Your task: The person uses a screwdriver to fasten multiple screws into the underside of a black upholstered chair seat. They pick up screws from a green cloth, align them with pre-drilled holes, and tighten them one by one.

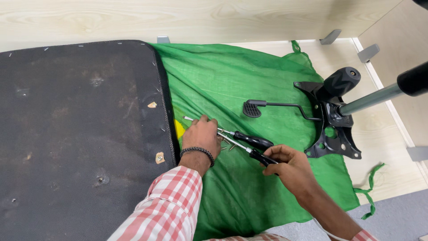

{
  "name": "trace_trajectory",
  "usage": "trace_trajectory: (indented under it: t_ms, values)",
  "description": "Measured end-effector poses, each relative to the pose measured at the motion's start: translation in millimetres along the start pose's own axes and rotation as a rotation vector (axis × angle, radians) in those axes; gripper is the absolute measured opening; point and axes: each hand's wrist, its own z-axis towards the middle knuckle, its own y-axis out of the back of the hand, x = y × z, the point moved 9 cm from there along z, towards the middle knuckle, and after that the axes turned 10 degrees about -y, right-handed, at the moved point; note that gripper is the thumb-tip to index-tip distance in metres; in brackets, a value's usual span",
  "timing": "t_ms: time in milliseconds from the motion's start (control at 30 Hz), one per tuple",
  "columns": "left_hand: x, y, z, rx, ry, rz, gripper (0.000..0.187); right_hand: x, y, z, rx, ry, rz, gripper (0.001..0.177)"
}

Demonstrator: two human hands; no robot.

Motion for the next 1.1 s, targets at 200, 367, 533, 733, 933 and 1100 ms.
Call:
trace_trajectory:
  t_ms: [200,367,533,733,933,1100]
  values:
    - [-3,-9,6,-0.031,0.004,0.053,0.021,-8,3,3,0.02,-0.033,0.039,0.034]
    - [-7,-10,3,-0.114,-0.017,-0.003,0.019,-11,7,1,0.006,-0.039,0.021,0.033]
    - [-9,3,-5,-0.15,-0.016,-0.088,0.017,-10,3,-1,0.002,-0.038,0.034,0.031]
    - [-11,32,-27,-0.265,0.009,-0.285,0.022,-8,-5,-6,0.027,0.019,0.114,0.03]
    - [-6,67,-52,-0.458,0.037,-0.432,0.029,2,-26,-30,0.045,0.074,0.282,0.026]
    - [17,74,-71,-0.466,0.144,-0.59,0.02,19,-49,-67,-0.021,0.01,0.311,0.026]
